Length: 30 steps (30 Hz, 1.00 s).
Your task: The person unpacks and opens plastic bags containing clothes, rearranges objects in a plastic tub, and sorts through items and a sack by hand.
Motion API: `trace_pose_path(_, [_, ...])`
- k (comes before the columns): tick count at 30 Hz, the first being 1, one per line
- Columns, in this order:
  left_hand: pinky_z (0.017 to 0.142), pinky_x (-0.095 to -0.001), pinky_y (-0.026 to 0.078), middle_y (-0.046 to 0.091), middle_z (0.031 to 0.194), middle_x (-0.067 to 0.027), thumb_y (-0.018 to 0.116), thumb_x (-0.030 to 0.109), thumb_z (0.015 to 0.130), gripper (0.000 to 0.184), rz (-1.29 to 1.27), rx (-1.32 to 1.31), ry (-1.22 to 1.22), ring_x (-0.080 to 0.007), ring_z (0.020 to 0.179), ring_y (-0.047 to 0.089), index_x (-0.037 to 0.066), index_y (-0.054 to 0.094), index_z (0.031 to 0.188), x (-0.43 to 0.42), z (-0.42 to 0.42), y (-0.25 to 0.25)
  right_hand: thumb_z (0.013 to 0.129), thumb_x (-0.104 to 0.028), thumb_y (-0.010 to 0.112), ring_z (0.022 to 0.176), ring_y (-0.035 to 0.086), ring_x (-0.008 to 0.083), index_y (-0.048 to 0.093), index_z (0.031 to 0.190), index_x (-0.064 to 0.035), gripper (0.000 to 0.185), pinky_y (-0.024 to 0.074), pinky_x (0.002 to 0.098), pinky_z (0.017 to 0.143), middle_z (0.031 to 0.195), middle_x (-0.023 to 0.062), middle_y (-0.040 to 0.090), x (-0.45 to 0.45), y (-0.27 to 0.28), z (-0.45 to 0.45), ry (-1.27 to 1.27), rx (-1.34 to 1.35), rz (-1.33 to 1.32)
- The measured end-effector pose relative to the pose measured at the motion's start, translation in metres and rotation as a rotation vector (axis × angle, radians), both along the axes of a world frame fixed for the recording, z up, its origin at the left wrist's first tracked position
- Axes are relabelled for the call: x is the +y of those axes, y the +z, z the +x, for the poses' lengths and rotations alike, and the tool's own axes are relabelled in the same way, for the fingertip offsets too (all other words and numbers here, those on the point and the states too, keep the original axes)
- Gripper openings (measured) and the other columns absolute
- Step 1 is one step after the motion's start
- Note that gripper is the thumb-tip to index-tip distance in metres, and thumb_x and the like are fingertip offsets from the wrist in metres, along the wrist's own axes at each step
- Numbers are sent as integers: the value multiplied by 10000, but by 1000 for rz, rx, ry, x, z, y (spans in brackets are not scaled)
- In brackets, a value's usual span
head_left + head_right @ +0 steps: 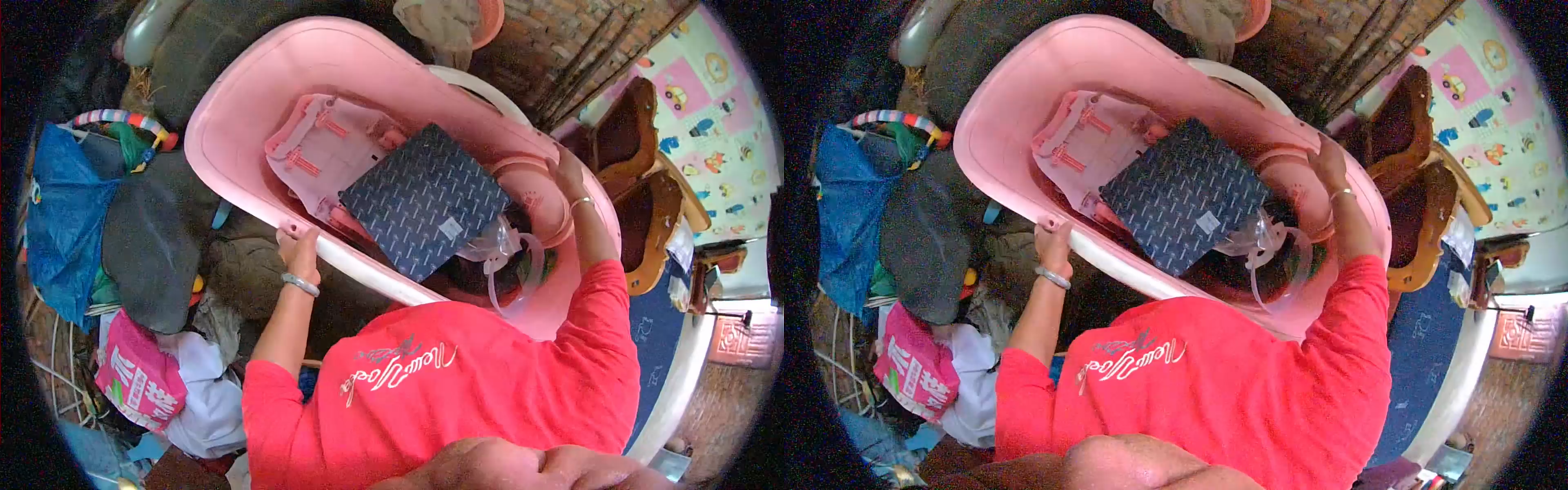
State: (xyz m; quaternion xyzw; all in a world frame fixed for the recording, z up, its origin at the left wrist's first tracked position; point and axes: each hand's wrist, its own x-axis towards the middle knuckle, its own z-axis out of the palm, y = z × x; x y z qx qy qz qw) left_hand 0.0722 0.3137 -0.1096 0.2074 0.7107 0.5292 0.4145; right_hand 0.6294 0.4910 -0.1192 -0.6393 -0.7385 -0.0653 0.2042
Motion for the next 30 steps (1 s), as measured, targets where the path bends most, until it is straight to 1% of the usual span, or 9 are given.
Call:
trace_pose_path(1, [850,-356,445,480,1177,-178,676,103,753,701,-10,231,-7,-243,1011,521,-40,298,1326,0,5,-2,785,-294,636,970,571,393,499,1208,22,545,451,446,864,1051,247,597,13,3,-4,-11,-16,-83])
trace_pose_path(7, [900,-351,428,445,1220,-209,662,21,726,733,90,-72,68,-276,1067,506,-50,263,1337,0,4,-48,746,-349,666,1018,564,402,463,1239,34,657,447,432,891,1106,272,578,126,-1,-83,144,73,45])
trace_pose_path(9, [870,-346,453,478,1179,-192,658,12,725,692,113,-123,112,-273,1024,534,-44,296,1312,3,8,-41,728,-352,705,912,621,353,574,1072,41,539,474,412,790,950,235,640,159,5,-107,89,158,-259])
trace_pose_path(14, [764,-386,505,539,979,-116,595,3,718,466,132,-228,164,-259,862,579,22,417,1148,5,19,-28,704,-301,704,480,578,205,630,687,39,348,450,340,488,515,115,574,221,-41,-90,144,95,-237])
trace_pose_path(17, [759,-395,512,533,941,-110,592,7,714,437,140,-232,184,-256,835,580,25,419,1115,2,22,-31,690,-272,705,494,584,201,635,672,45,325,453,337,489,530,114,585,217,-42,-88,53,272,-317])
trace_pose_path(20, [741,-409,519,532,926,-108,600,1,694,446,201,-315,215,-253,810,578,25,425,1103,0,20,-48,669,-231,690,480,576,199,629,614,47,290,447,335,470,520,115,582,191,16,-126,8,224,-504])
trace_pose_path(27, [727,-377,506,540,913,-107,641,-1,630,469,82,-472,342,-242,796,583,-3,462,1064,-12,24,-53,622,-208,684,466,561,196,615,560,9,236,451,334,497,508,99,571,203,84,-178,232,41,-433])
trace_pose_path(29, [681,-388,509,528,801,-64,632,22,642,292,172,-539,422,-233,719,568,51,507,905,-9,30,-55,613,-212,665,467,542,194,596,529,-2,237,434,338,497,497,96,552,207,91,-192,234,29,-405])
trace_pose_path(30, [704,-385,508,548,839,-70,604,-12,651,327,178,-595,420,-234,750,576,43,510,960,-8,28,-61,617,-232,642,560,596,262,625,564,1,240,479,367,584,564,156,589,216,87,-195,225,-72,-413])
